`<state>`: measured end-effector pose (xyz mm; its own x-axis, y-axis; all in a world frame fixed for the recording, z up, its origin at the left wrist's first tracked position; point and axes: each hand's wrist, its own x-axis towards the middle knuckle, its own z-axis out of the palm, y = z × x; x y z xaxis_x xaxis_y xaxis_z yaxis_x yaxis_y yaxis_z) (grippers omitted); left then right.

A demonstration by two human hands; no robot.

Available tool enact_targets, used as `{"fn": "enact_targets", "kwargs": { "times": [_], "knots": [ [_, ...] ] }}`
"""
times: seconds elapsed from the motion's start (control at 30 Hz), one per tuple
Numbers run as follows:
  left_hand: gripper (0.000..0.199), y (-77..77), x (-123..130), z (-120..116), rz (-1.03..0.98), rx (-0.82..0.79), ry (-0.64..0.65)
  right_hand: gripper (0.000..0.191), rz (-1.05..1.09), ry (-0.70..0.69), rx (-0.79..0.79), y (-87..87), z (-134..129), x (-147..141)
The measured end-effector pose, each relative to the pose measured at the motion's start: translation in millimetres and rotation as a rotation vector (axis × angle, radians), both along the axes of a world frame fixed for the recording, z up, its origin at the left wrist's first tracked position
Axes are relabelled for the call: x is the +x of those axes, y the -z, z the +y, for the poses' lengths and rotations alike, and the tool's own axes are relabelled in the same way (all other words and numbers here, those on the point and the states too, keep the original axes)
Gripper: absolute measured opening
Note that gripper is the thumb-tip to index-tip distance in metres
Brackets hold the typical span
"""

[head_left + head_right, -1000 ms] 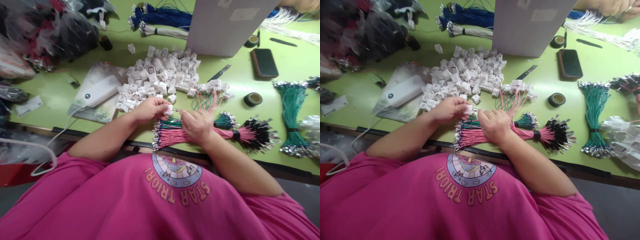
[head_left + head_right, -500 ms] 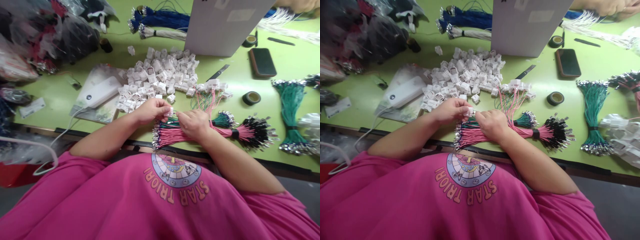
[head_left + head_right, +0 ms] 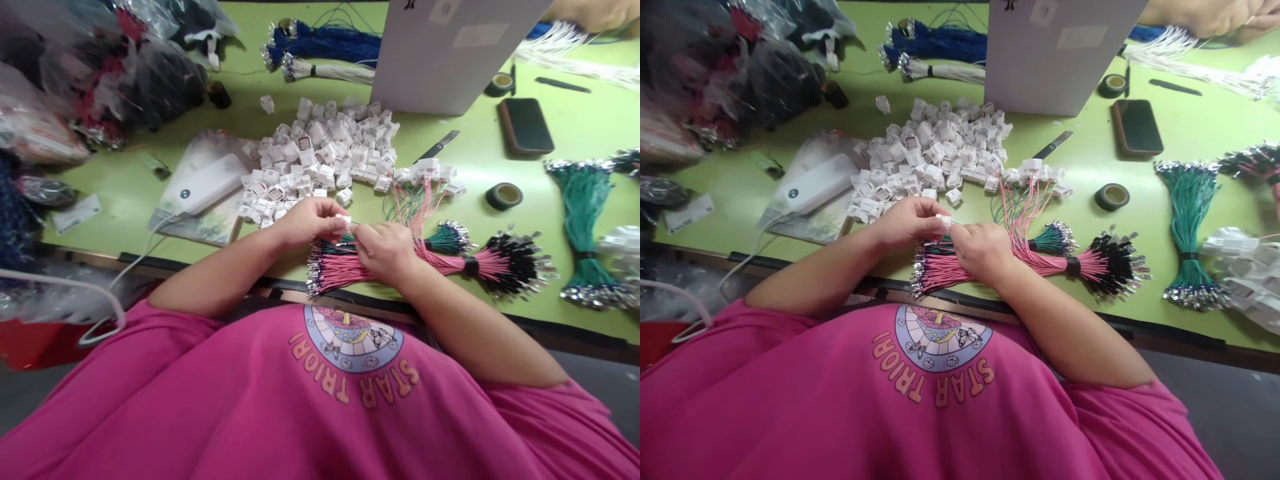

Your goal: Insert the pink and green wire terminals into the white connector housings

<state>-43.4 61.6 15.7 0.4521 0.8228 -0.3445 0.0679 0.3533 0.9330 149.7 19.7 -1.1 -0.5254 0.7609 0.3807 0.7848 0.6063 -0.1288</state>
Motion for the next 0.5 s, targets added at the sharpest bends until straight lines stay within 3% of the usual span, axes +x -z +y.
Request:
{"fn": "enact_targets", "kwargs": {
  "times": [0.2, 0.3, 0.4, 0.5],
  "knots": [
    [0.017, -13.5, 2.4, 17.8, 0.152, 0.241, 0.051, 0.025, 0.257, 0.151, -0.242, -1.6, 16.4, 7.5],
    [0.017, -26.9, 8.7, 45.8, 0.288, 0.471, 0.081, 0.029, 0.366, 0.180, -0.205, -12.0, 25.6, 16.5],
    [0.020, -32.2, 22.0, 78.6, 0.444, 0.719, 0.127, 0.030, 0.339, 0.197, -0.049, -19.0, 25.7, 17.0],
    [0.022, -26.7, 42.7, 107.7, 0.597, 0.924, 0.228, 0.036, 0.199, 0.126, -0.182, -16.4, 21.0, 3.8]
  ]
}}
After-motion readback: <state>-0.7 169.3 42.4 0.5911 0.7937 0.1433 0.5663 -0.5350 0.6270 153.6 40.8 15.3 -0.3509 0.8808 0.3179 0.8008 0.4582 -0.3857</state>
